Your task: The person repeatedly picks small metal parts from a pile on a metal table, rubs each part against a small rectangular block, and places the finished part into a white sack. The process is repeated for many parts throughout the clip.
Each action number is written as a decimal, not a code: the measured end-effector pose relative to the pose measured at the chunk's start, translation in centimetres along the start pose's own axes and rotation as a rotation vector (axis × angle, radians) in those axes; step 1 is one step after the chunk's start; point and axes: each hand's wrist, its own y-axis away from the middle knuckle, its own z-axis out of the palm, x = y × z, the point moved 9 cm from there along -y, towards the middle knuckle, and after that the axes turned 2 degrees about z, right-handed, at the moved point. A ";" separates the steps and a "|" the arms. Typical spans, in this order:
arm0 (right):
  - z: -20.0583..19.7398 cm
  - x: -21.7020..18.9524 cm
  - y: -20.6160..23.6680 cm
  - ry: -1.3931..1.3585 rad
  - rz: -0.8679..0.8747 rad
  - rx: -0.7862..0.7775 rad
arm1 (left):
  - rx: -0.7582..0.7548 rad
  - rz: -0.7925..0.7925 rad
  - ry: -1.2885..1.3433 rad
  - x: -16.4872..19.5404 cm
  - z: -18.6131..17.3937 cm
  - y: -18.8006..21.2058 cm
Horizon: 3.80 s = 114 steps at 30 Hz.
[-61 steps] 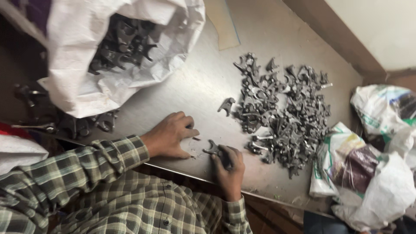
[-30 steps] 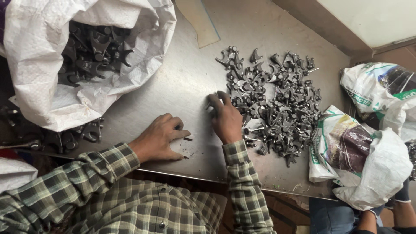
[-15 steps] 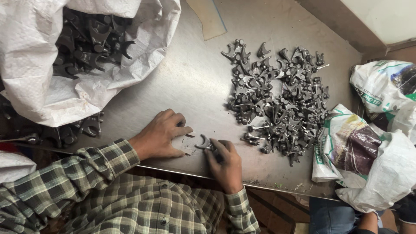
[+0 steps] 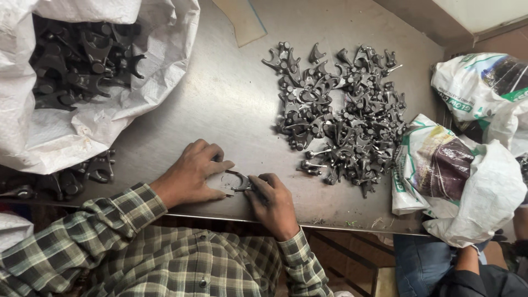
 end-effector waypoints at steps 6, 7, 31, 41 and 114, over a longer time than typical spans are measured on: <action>1.0 -0.4 0.0 0.040 -0.085 0.035 | 0.005 0.010 0.007 -0.1 0.0 0.1; 1.1 0.5 0.3 -0.019 -0.036 0.011 | -0.008 0.006 0.005 -0.2 0.2 0.2; -7.0 12.6 6.9 -0.039 0.223 0.411 | -0.067 -0.048 -0.044 -1.3 1.2 0.5; -4.7 10.5 4.3 -0.048 0.249 0.272 | -0.036 -0.022 -0.049 -1.4 1.2 0.6; -0.5 -6.0 -8.4 -0.319 -0.066 0.082 | 0.112 0.186 0.014 2.5 -3.2 -0.8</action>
